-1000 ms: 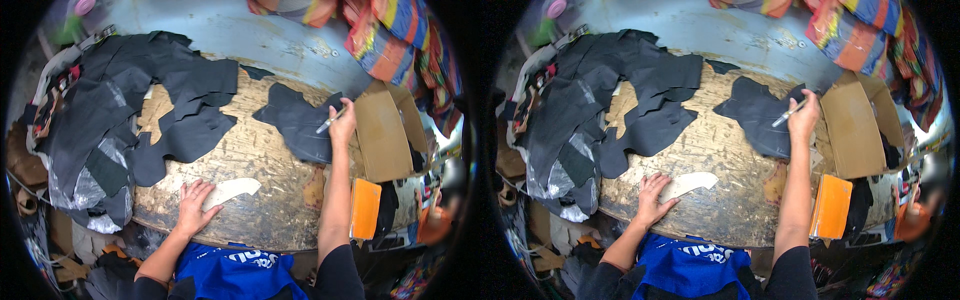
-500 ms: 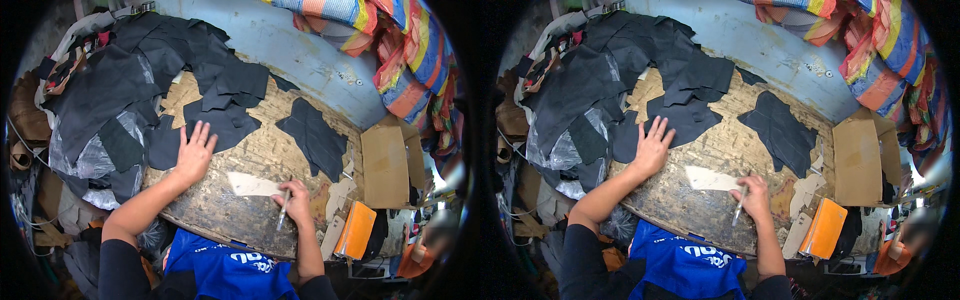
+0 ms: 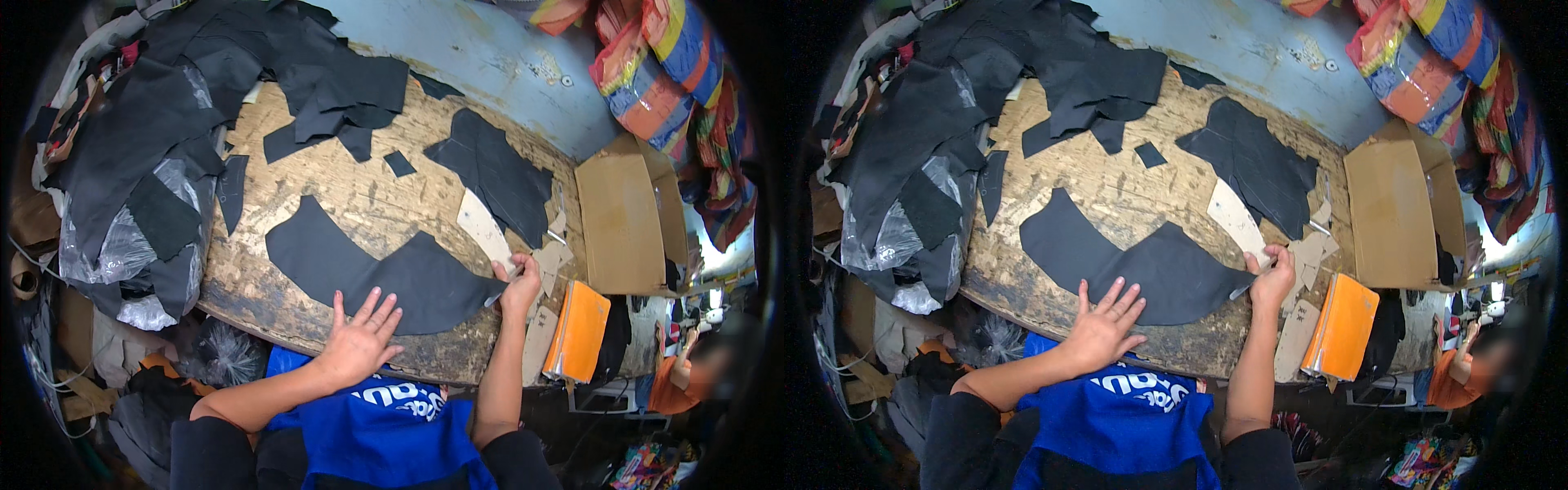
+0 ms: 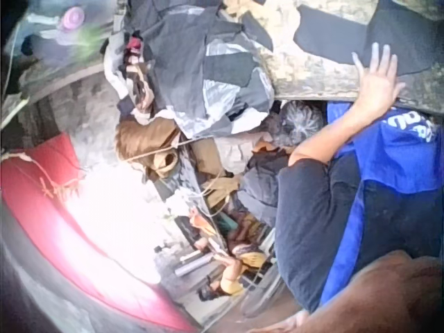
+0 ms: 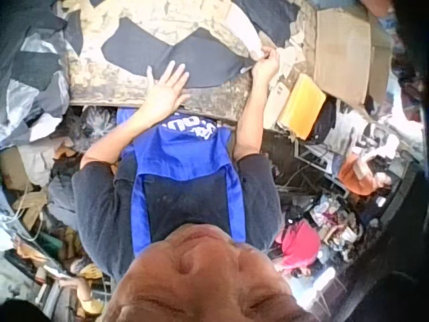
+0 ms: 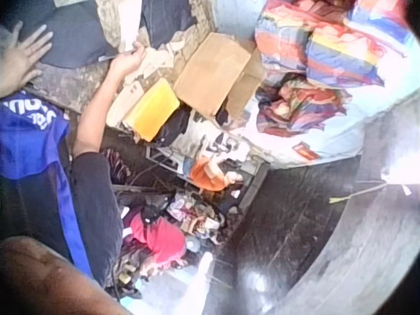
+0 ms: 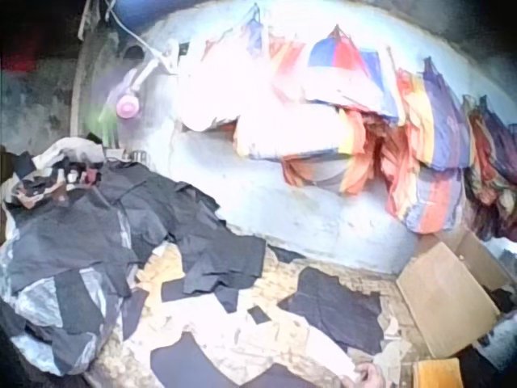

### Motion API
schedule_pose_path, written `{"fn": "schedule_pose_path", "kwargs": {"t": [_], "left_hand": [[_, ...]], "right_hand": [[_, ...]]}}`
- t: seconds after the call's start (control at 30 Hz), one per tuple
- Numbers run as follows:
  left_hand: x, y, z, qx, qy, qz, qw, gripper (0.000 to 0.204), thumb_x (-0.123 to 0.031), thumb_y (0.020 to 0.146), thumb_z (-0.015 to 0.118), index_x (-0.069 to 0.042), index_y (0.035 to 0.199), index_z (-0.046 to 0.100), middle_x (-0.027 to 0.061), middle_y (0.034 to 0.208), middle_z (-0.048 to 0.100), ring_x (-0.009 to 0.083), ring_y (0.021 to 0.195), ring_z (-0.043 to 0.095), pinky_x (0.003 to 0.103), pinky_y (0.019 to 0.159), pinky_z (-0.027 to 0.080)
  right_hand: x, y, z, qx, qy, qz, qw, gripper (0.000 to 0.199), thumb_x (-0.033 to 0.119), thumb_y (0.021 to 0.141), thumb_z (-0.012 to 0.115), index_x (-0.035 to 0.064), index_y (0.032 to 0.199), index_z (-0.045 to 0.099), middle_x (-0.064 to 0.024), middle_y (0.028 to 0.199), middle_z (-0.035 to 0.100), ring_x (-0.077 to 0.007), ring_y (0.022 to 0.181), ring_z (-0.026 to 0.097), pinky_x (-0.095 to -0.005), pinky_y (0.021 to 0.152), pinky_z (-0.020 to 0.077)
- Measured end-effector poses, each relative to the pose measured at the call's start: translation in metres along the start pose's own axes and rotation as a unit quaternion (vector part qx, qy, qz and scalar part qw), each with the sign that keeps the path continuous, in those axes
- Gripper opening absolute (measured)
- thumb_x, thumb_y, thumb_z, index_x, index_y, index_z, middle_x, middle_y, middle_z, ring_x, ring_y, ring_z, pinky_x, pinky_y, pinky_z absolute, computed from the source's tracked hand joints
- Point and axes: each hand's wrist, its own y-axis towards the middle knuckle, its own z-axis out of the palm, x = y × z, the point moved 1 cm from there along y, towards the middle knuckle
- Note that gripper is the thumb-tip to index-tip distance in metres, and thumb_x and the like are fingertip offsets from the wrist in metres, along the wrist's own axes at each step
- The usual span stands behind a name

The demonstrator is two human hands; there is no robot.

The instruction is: The person places cardboard templates on black fabric pieces and traces their outlines with a white marker. They reposition templates and fabric repeatedly to mark multiple sections on the table.

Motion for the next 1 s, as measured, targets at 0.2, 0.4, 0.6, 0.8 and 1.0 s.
{"fn": "schedule_pose_path", "kwargs": {"t": [0.2,0.4,0.6,0.8,1.0], "left_hand": [[0.076,0.022,-0.051,-0.170,0.027,-0.193,0.966,0.066,-0.035,0.071,0.076,-0.005,0.124,0.050,0.0255,0.135,0.037,0.0410,0.124,0.035,0.054,0.098,0.027],[0.138,0.054,-0.086,-0.045,-0.017,-0.338,0.940,0.050,-0.033,0.066,0.080,0.000,0.100,0.065,0.0227,0.097,0.064,0.0348,0.093,0.061,0.041,0.081,0.047],[0.173,0.092,-0.108,-0.116,0.108,-0.353,0.922,0.042,-0.035,0.068,0.077,-0.005,0.095,0.067,0.0195,0.093,0.067,0.0354,0.088,0.063,0.044,0.079,0.048],[0.209,0.162,-0.118,-0.223,0.090,-0.390,0.889,0.075,-0.061,0.069,0.068,-0.001,0.113,0.059,0.0213,0.107,0.063,0.0359,0.104,0.059,0.046,0.089,0.043],[0.231,0.239,-0.108,-0.257,-0.053,-0.446,0.856,0.076,-0.061,0.070,0.068,0.001,0.114,0.061,0.0221,0.111,0.062,0.0344,0.108,0.058,0.041,0.091,0.045]], "right_hand": [[-0.020,0.004,0.004,-0.009,0.124,0.072,0.990,0.035,0.006,0.060,0.083,0.0011,0.087,0.060,-0.0064,0.085,0.060,-0.0186,0.076,0.056,-0.0311,0.071,0.0452],[-0.022,0.004,0.003,-0.003,0.243,0.092,0.966,0.034,-0.006,0.068,0.075,0.0007,0.096,0.057,-0.0055,0.088,0.062,-0.0129,0.081,0.058,-0.0263,0.075,0.0460],[-0.018,0.002,0.002,-0.008,0.237,0.108,0.966,0.032,-0.007,0.069,0.075,0.0007,0.094,0.057,-0.0049,0.086,0.061,-0.0120,0.080,0.057,-0.0254,0.074,0.0455],[-0.022,0.002,0.009,-0.007,0.240,0.098,0.966,0.027,-0.002,0.069,0.075,0.0000,0.090,0.058,-0.0028,0.083,0.058,-0.0113,0.076,0.054,-0.0256,0.071,0.0451],[-0.025,0.000,0.010,-0.004,0.229,0.065,0.971,0.029,0.000,0.071,0.075,-0.0014,0.094,0.057,-0.0047,0.087,0.059,-0.0115,0.079,0.056,-0.0250,0.072,0.0452]]}}
